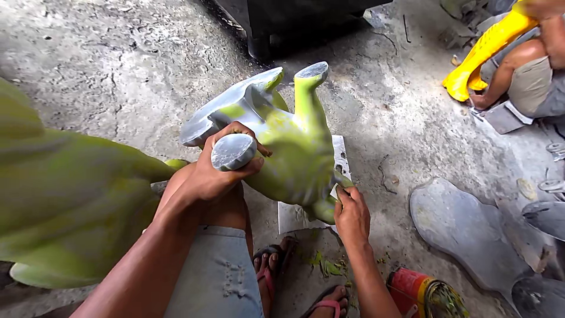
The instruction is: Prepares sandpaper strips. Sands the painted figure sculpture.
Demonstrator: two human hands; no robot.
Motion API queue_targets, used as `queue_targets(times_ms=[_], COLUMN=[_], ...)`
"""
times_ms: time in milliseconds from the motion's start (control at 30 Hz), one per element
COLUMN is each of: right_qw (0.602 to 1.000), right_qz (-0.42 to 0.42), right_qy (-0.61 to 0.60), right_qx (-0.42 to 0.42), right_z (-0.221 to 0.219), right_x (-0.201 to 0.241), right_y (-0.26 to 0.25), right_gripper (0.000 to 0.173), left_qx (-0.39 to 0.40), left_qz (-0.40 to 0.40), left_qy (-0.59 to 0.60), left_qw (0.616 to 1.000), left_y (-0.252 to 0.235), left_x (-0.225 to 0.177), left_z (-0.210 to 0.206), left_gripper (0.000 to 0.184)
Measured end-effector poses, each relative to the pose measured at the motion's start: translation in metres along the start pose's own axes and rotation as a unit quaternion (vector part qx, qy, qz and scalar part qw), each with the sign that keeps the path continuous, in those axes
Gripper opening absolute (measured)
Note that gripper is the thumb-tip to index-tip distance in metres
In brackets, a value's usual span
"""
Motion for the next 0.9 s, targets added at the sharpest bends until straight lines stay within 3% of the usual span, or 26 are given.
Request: queue_targets(times_ms=[167,300,433,600,900], right_qw=[0.999,0.998,0.999,0.999,0.994], right_qz=[0.017,0.041,0.017,-0.012,0.049], right_qy=[-0.005,-0.038,-0.042,-0.03,-0.099], right_qx=[0.032,0.009,-0.025,0.004,0.0], right_z=[0.005,0.008,0.007,-0.003,-0.001], right_x=[-0.001,-0.013,-0.011,0.006,-0.001], right_y=[0.004,0.009,0.002,-0.002,0.019], right_gripper=[0.03,0.029,0.034,0.032,0.035], left_qx=[-0.001,-0.009,0.0,0.006,0.002], left_qz=[0.007,0.019,0.005,-0.003,-0.007], left_qy=[-0.021,-0.007,-0.01,-0.013,0.001], left_qw=[1.0,1.0,1.0,1.0,1.0], left_y=[0.001,0.004,0.001,0.0,0.001], left_x=[-0.001,-0.004,-0.002,0.0,0.002], left_z=[-0.001,-0.003,-0.001,0.001,0.001], left_gripper=[0.035,0.034,0.036,0.039,0.038])
Point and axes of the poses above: each hand's wrist, its own y-axis away from the middle knuckle, its own z-axis out of the back of the hand, x = y × z, the point moved 6 cm from there along -y, towards the middle knuckle
